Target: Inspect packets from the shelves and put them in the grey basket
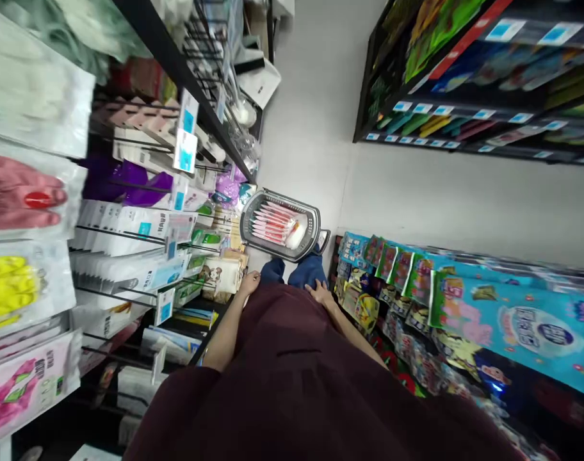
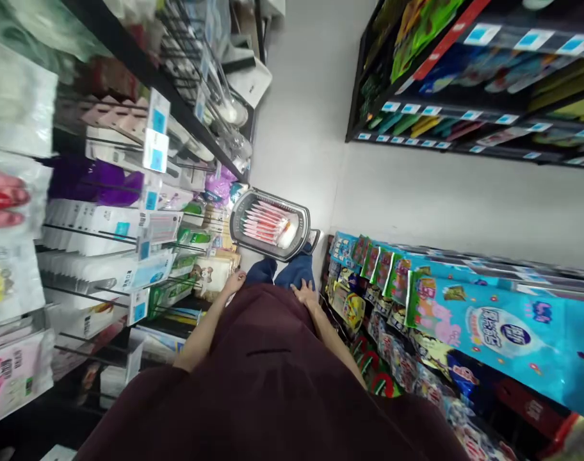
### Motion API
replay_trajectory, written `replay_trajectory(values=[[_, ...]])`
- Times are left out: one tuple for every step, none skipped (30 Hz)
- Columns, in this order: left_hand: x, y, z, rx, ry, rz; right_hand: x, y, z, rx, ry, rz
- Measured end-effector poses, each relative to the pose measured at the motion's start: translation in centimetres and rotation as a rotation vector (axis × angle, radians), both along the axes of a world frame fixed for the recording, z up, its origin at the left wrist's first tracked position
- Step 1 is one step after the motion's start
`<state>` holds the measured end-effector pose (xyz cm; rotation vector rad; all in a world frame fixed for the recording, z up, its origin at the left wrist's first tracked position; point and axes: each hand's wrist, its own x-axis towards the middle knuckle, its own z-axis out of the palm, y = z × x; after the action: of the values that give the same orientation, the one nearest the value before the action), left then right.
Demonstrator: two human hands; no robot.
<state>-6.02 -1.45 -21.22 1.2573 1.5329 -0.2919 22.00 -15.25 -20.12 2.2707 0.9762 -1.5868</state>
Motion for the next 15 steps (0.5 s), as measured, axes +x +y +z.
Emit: replay_trajectory(values=[[0.3, 0.2, -0.3, -0.021, 0.017, -0.019, 0.4, 0.0, -0.4, -0.054, 0.001, -0.020], [0.6, 0.4, -0.6, -0.042, 0.033, -0.034, 0.8, 0.0, -0.7, -0.112, 0.000, -0.038], [1.0, 0.7, -0.9, -0.063, 0.047, -0.047, 1.2, 0.1, -1.1, -0.168, -0.004, -0.053], [1.4, 1.0, -1.3, -0.082, 0.058, -0.057, 1.6, 0.1, -1.4, -0.220, -0.008, -0.061], [2.0, 1.3, -1.8, -0.100, 0.066, -0.067, 2.0, 0.1, -1.8, -0.265, -0.016, -0.067], [2.8, 1.6, -2.4, -0.117, 0.071, -0.076, 2.4, 0.1, -2.0, -0.300, -0.032, -0.073], [3.6, 2.0, -3.0, -0.130, 0.074, -0.084, 2.8, 0.1, -2.3, -0.323, -0.054, -0.076], [4.7, 2.5, -3.8, -0.142, 0.072, -0.092, 3.2, 0.2, -2.5, -0.334, -0.080, -0.075], [5.8, 3.0, -4.6, -0.149, 0.067, -0.100, 3.6, 0.4, -2.6, -0.335, -0.106, -0.070], [7.1, 3.6, -5.5, -0.153, 0.058, -0.109, 4.0, 0.6, -2.8, -0.334, -0.130, -0.059], [8.5, 4.2, -6.4, -0.152, 0.047, -0.118, 4.4, 0.9, -3.1, -0.335, -0.148, -0.042], [10.0, 4.9, -7.5, -0.146, 0.035, -0.128, 4.8, 1.2, -3.4, -0.344, -0.160, -0.019], [11.6, 5.7, -8.7, -0.137, 0.020, -0.139, 5.3, 1.5, -3.8, -0.359, -0.169, 0.006], [13.3, 6.5, -9.9, -0.126, 0.002, -0.151, 5.8, 1.8, -4.3, -0.375, -0.183, 0.034], [15.0, 7.3, -11.2, -0.115, -0.017, -0.164, 6.3, 2.1, -4.8, -0.390, -0.200, 0.062]])
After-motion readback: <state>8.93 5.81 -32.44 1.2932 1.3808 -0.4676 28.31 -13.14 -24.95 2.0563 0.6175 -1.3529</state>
